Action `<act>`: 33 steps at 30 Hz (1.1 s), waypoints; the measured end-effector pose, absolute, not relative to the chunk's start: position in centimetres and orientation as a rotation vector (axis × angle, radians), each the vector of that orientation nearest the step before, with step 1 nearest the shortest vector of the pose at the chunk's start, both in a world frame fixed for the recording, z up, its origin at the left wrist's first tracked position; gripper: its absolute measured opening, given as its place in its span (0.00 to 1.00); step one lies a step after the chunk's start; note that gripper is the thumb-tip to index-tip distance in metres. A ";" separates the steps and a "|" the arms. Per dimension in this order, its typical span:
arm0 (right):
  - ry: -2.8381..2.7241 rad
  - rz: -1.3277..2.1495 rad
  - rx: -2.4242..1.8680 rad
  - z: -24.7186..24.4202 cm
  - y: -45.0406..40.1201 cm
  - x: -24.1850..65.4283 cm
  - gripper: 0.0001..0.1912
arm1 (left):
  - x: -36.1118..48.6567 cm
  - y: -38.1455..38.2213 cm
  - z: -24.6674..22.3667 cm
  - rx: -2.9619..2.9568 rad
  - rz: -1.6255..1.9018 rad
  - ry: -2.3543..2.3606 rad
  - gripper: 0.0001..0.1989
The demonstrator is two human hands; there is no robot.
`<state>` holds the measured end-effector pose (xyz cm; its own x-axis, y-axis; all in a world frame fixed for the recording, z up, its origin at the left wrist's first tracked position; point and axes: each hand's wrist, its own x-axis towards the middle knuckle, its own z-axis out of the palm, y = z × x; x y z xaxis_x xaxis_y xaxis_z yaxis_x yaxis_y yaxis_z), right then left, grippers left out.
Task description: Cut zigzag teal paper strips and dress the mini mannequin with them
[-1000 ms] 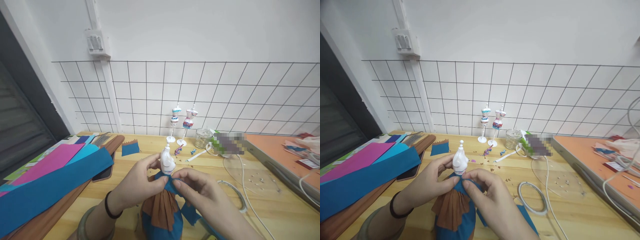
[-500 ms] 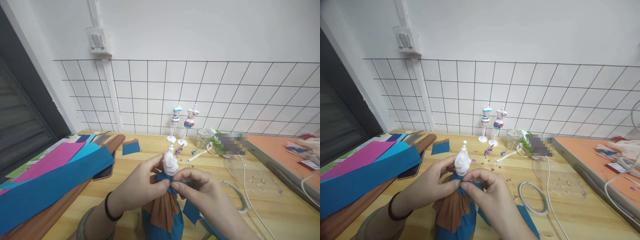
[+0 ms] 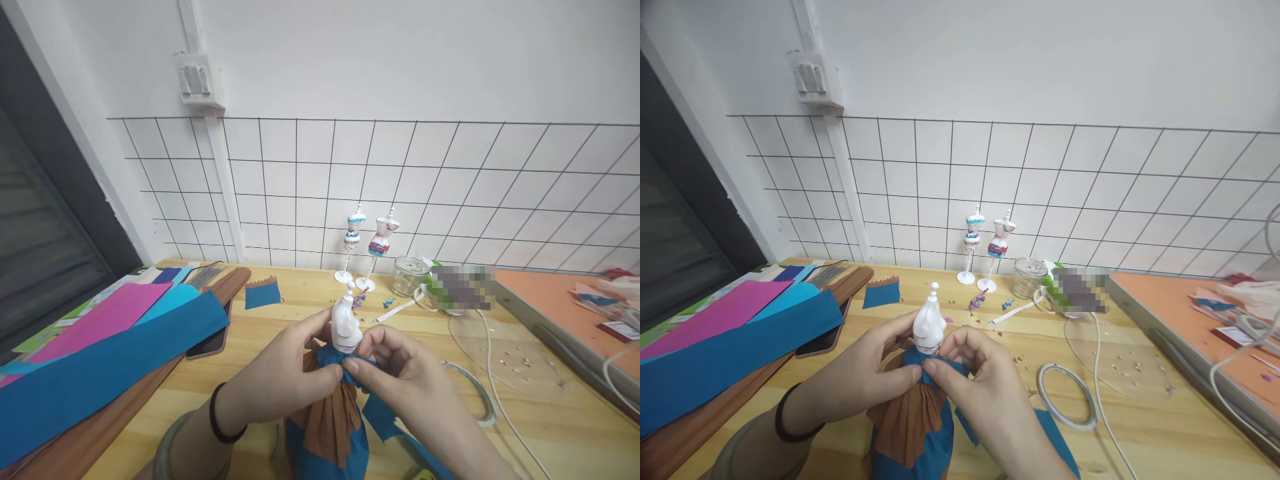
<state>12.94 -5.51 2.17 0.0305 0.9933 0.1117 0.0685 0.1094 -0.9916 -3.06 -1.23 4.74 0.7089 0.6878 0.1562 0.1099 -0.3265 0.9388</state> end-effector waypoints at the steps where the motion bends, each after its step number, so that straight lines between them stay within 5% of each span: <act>1: -1.286 1.073 -1.187 2.2 -5.5 12.9 0.10 | -3.1 -1.3 4.8 1.838 0.668 0.623 0.16; 33: -1.224 1.177 -1.123 2.0 -5.3 13.0 0.10 | -3.2 -0.9 4.2 1.659 0.603 0.474 0.23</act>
